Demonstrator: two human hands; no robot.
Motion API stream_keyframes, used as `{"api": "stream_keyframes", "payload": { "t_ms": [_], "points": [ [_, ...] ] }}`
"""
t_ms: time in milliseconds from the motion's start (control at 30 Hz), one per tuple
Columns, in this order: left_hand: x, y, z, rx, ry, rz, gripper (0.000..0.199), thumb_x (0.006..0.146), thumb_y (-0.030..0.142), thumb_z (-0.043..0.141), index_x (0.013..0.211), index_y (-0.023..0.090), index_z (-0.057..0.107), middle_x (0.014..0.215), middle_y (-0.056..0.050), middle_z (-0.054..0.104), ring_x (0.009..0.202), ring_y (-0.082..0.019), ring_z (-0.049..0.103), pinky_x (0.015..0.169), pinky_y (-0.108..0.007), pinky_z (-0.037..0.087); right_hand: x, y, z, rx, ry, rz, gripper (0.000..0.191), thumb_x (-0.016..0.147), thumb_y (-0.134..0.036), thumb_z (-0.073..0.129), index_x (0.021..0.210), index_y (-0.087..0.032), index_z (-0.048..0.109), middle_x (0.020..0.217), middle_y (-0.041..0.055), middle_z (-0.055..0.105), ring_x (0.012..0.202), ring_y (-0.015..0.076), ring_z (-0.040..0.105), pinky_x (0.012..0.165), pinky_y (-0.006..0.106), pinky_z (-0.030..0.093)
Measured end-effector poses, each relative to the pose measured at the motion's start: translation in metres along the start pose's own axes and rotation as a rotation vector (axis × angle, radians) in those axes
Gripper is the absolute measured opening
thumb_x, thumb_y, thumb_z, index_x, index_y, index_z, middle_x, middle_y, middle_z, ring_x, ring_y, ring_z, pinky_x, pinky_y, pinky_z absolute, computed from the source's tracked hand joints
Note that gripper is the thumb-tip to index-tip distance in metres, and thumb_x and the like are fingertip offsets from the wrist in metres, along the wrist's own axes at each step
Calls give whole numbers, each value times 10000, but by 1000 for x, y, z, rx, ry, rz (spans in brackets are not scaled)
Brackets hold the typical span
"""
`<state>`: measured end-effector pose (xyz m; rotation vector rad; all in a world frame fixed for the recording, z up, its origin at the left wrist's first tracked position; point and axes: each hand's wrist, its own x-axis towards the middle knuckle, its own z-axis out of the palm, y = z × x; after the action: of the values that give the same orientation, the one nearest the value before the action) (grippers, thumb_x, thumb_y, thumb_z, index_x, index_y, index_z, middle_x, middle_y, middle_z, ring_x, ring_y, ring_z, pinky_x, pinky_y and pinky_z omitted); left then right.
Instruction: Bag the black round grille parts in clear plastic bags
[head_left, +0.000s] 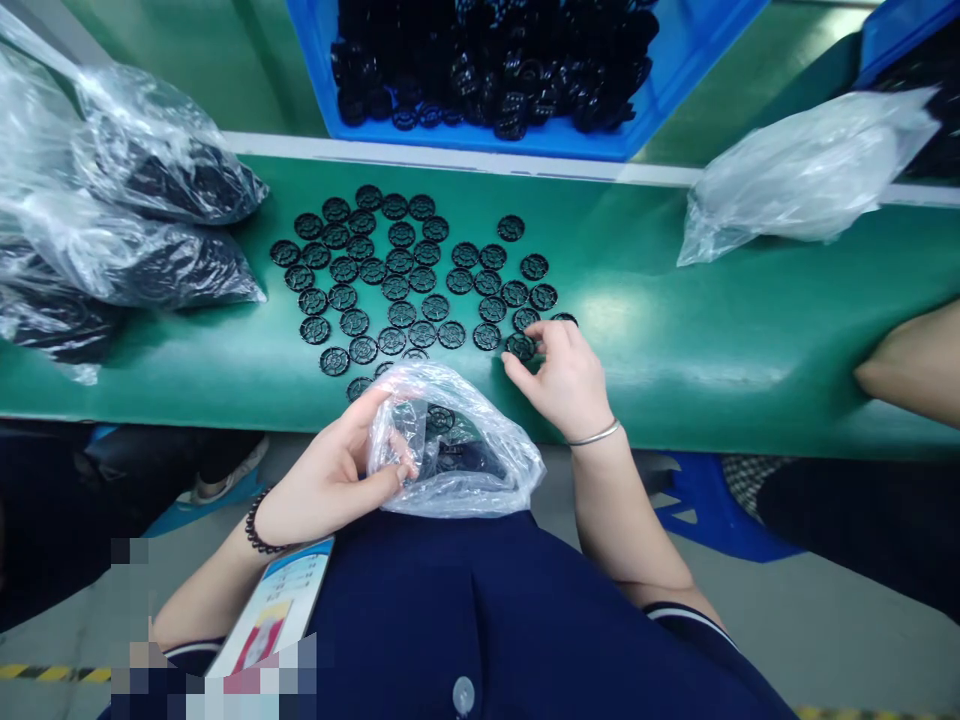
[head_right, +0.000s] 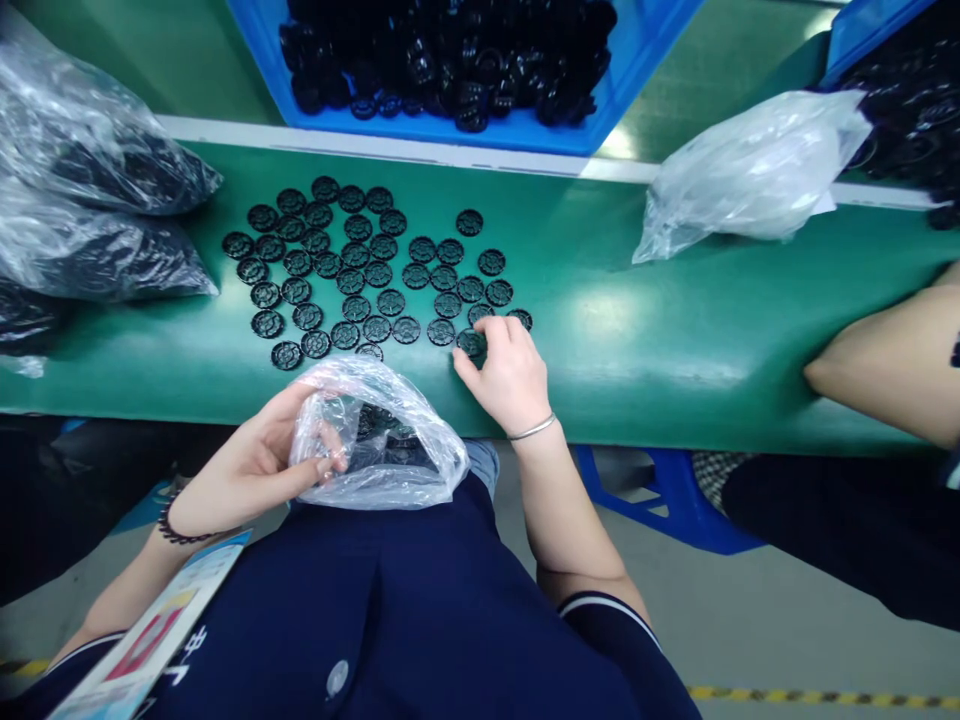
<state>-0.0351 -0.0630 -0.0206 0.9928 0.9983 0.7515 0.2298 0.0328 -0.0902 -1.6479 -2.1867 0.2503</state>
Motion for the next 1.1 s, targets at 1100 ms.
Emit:
{"api": "stream_keyframes", "payload": {
  "t_ms": [1100],
  "points": [
    [7,6,8,66,-67,122,666,863,69,583,1437,297,333,824,-8,633,686,-107,591,652,-211,531,16,69,-7,23,82,128,275,829,-427,601,977,-201,549,926,94,601,876,275,534,803,453,469]
  ]
}}
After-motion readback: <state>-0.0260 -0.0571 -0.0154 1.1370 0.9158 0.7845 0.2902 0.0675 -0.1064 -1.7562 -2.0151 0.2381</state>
